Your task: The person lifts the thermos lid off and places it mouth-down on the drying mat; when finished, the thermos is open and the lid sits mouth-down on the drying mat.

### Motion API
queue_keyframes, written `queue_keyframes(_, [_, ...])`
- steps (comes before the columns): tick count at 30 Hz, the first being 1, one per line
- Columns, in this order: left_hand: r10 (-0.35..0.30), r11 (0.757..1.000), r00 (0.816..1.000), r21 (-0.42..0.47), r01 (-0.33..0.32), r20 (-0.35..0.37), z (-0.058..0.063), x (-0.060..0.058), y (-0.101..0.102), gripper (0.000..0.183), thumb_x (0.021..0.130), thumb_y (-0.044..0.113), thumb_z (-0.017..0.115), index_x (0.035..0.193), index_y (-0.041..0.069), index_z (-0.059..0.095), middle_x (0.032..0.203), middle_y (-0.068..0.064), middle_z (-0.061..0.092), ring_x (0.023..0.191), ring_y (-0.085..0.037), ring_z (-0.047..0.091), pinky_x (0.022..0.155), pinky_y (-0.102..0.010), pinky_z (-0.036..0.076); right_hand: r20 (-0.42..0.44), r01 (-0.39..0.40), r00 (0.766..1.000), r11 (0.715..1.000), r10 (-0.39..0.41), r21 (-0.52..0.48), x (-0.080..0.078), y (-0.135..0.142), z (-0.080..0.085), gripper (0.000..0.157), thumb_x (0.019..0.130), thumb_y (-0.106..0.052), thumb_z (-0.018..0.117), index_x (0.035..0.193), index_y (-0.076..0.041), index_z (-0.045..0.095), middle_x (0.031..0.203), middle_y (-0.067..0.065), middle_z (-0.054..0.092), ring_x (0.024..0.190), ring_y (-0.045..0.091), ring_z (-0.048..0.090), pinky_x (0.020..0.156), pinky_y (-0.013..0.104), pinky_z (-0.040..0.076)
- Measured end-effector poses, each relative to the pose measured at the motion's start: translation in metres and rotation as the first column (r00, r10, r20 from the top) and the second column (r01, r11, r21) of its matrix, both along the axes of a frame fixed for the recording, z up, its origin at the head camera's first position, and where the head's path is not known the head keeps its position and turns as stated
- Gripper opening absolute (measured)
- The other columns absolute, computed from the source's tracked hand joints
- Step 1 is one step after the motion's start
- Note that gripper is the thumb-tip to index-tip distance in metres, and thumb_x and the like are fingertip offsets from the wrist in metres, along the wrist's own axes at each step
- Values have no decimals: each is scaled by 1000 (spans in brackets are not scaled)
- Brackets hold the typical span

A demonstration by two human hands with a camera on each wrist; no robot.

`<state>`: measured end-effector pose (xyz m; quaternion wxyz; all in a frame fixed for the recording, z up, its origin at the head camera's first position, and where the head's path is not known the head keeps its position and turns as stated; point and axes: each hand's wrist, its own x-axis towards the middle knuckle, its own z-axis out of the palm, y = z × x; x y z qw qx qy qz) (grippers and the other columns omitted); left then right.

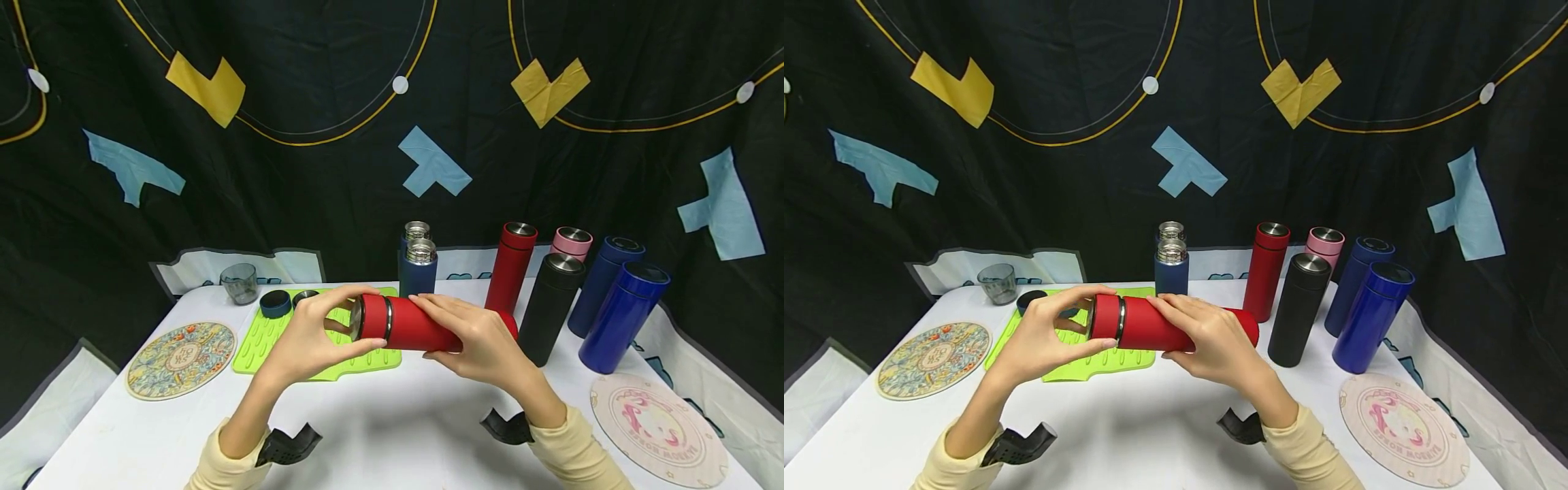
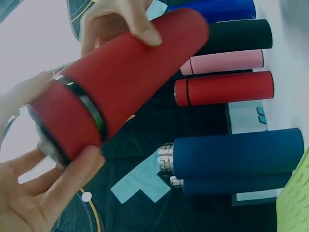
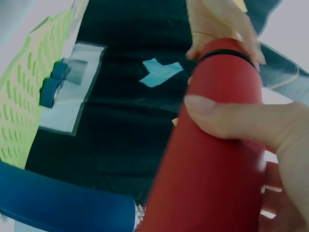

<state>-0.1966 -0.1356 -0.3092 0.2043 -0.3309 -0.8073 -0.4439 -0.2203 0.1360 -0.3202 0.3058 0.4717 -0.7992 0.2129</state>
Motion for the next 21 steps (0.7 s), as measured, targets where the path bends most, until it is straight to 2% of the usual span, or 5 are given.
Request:
queue_keyframes(3, [63, 998, 997, 13, -63, 35, 0, 1, 2, 54, 75, 29, 85, 123, 21, 61, 106, 5, 67, 84, -11, 65, 67, -26, 57, -69, 33, 997, 999, -33, 0, 2, -2, 0, 83, 63, -21, 91, 137, -12, 55, 130, 9, 60, 114, 28, 60, 85, 47, 54])
queue_keyframes(6, [51, 999, 998, 3, -51, 46, 0, 2, 2, 56, 75, 29, 84, 124, 22, 60, 112, 5, 65, 91, -13, 64, 71, -25, 57, -74, 30, 997, 1000, -30, 0, 2, -1, 1, 83, 62, -20, 92, 136, -12, 55, 129, 9, 60, 113, 28, 60, 84, 48, 54])
queue_keyframes(11, [-59, 998, 998, -39, 58, -14, 1, 2, -1, 64, 71, 24, 87, 128, 22, 58, 126, 5, 58, 109, -16, 57, 77, -27, 56, 54, -39, 998, 999, 39, -1, 0, 3, 1, 83, 62, -21, 92, 136, -12, 55, 128, 7, 62, 113, 25, 61, 84, 43, 55])
queue_keyframes(16, [-151, 986, 987, -85, 146, -56, 3, 3, -4, 68, 70, 19, 88, 130, 20, 58, 132, 3, 55, 116, -17, 53, 80, -31, 56, 236, -133, 961, 990, 142, -54, -2, 8, 1, 82, 63, -17, 92, 136, -14, 55, 123, 3, 64, 107, 20, 62, 81, 36, 56])
queue_keyframes(21, [-137, 988, 990, -78, 133, -42, 4, 3, -4, 67, 70, 19, 88, 130, 18, 58, 129, 2, 57, 112, -17, 56, 77, -29, 57, 216, -118, 968, 992, 126, -48, -3, 7, 0, 83, 63, -18, 92, 136, -14, 55, 123, 3, 64, 107, 20, 63, 81, 37, 56])
